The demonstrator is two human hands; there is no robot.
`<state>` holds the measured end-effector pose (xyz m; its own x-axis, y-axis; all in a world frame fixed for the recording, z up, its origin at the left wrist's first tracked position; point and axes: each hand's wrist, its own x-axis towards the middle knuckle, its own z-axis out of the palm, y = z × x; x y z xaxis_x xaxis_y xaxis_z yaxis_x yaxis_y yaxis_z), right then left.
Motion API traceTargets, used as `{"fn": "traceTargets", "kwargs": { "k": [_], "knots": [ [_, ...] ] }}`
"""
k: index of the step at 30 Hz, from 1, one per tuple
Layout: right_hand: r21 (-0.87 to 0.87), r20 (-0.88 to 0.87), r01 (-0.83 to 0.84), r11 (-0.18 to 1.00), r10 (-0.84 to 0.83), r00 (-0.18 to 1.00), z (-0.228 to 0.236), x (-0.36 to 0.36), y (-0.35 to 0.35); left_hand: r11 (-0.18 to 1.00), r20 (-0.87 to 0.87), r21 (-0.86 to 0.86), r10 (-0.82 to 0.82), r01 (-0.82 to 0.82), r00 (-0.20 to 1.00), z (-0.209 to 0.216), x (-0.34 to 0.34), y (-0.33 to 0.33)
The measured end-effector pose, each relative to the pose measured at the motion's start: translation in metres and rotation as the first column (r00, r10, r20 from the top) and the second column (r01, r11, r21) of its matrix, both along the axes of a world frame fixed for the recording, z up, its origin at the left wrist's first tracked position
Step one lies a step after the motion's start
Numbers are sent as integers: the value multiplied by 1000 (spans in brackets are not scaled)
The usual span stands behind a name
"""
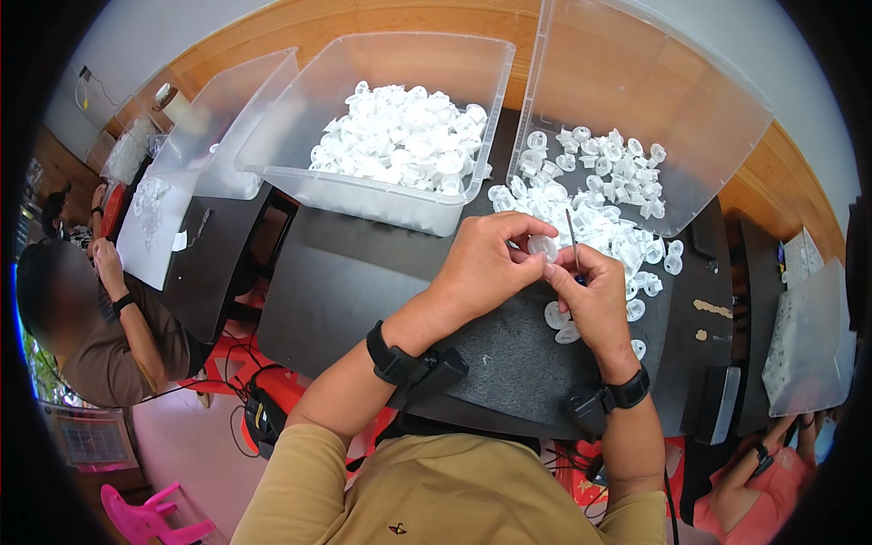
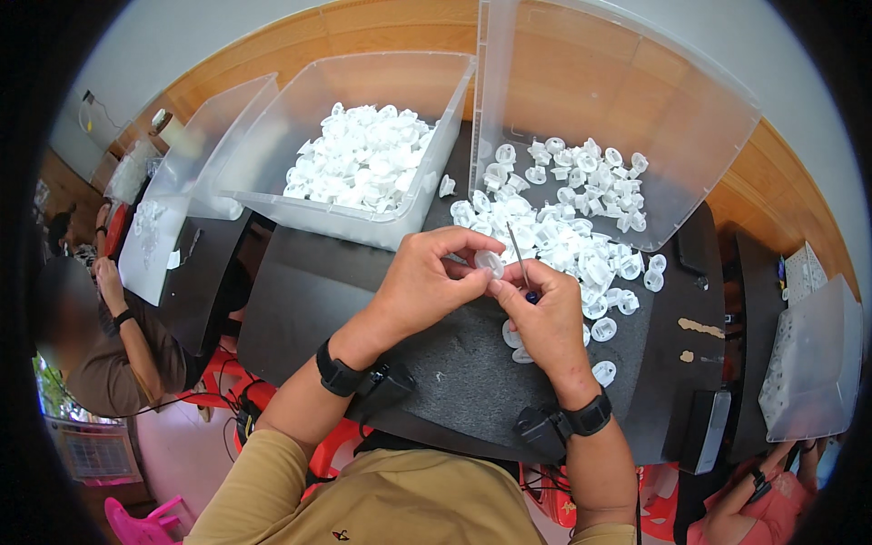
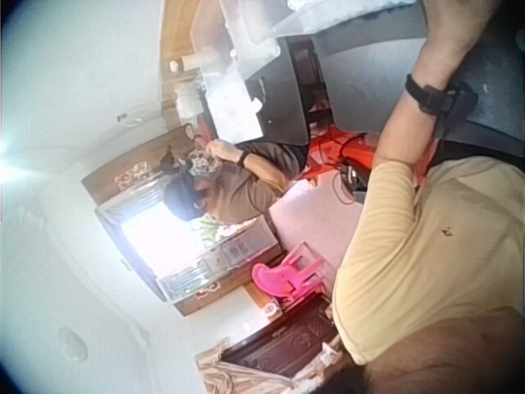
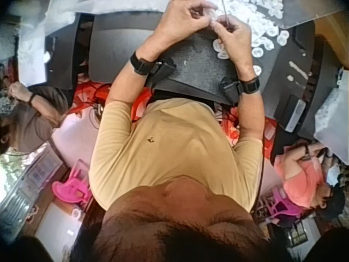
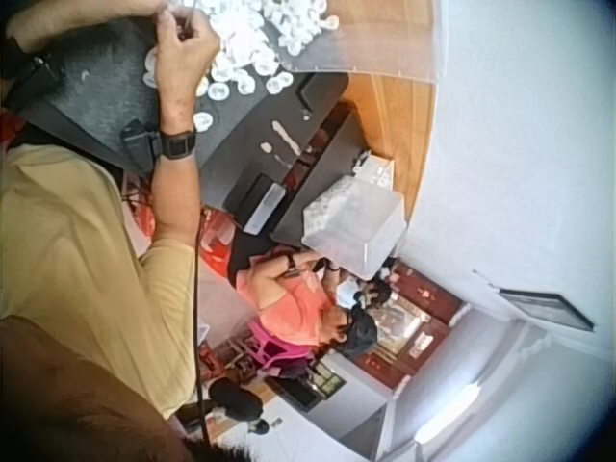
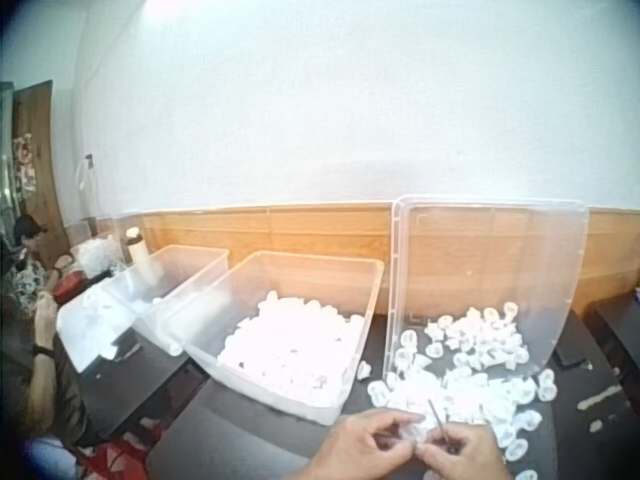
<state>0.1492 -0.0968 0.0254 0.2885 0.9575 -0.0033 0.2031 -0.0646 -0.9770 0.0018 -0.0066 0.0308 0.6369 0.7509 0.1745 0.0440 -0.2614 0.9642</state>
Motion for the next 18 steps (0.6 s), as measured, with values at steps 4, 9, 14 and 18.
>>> {"fn": "traceTargets", "kwargs": {
  "k": [4,9,14,18],
  "knots": [
    [6,32,20,1000,-20,999,-1,-3,0,994,-58,103,35,-29,998,1,0,1],
    [14,14,3,1000,-3,1000,0,-5,-1,998,-51,-54,-33,30,998,-1,-3,10],
    [8,-123,-9,1000,10,992,5,-2,-1,971,77,-207,-103,117,992,-4,-3,10],
    [10,-126,-28,1000,29,992,3,0,0,952,111,-277,-98,126,989,-7,-1,10]
  ]
}}
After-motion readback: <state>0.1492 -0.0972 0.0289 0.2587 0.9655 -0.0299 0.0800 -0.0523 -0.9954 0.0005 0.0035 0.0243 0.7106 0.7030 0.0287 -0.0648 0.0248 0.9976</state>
